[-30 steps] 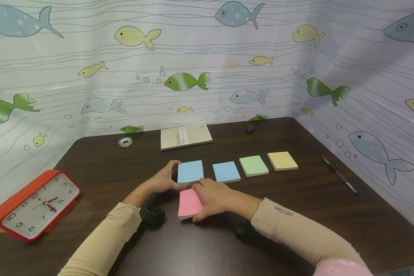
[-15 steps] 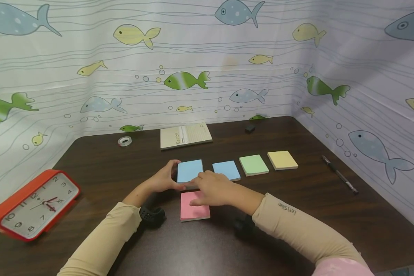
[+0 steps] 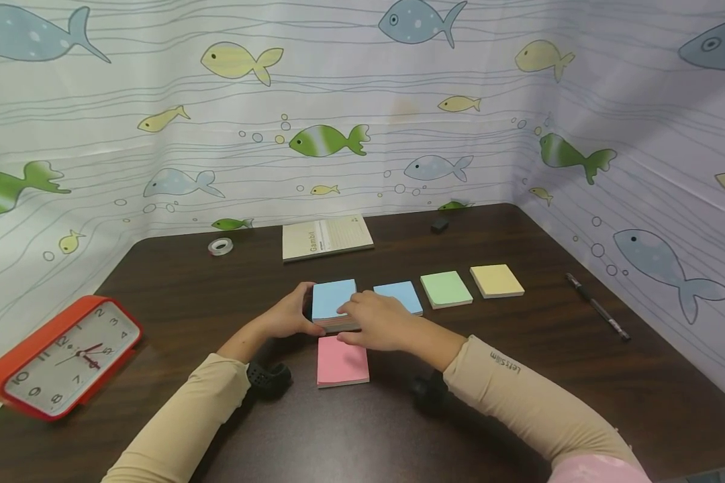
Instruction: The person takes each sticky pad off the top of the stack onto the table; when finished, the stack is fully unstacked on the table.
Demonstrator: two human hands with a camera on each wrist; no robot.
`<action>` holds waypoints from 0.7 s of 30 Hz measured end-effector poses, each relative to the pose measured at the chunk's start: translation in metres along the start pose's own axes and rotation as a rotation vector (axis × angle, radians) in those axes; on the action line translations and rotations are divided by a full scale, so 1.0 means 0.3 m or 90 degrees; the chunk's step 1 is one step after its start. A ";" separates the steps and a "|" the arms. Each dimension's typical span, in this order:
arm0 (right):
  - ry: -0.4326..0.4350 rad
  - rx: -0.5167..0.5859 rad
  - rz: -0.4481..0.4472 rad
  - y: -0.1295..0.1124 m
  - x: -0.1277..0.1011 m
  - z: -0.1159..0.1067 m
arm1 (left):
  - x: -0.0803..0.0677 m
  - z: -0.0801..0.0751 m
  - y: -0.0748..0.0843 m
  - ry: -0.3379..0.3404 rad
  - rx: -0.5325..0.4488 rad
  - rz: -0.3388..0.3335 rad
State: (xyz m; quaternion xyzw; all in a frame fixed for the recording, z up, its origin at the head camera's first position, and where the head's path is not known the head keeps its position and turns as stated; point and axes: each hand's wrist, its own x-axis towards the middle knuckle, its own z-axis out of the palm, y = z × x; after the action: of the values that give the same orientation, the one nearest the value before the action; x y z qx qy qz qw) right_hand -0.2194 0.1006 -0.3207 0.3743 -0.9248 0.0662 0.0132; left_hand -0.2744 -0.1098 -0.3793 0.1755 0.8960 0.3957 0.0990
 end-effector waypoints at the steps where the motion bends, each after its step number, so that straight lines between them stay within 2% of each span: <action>1: 0.001 -0.003 0.002 0.003 0.000 -0.001 | 0.000 0.000 0.001 0.001 0.005 -0.001; 13: 0.077 0.000 0.005 0.056 0.032 -0.013 | 0.005 0.002 0.001 -0.001 0.020 -0.008; 21: 0.034 0.020 0.048 0.077 0.080 -0.019 | 0.004 0.002 0.002 0.000 0.007 -0.006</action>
State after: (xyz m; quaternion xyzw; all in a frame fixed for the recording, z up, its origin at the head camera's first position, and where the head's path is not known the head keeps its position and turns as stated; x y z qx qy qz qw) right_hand -0.2528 0.1012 -0.3158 0.3377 -0.9364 0.0911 0.0296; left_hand -0.2752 -0.1087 -0.3794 0.1718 0.8991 0.3899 0.1000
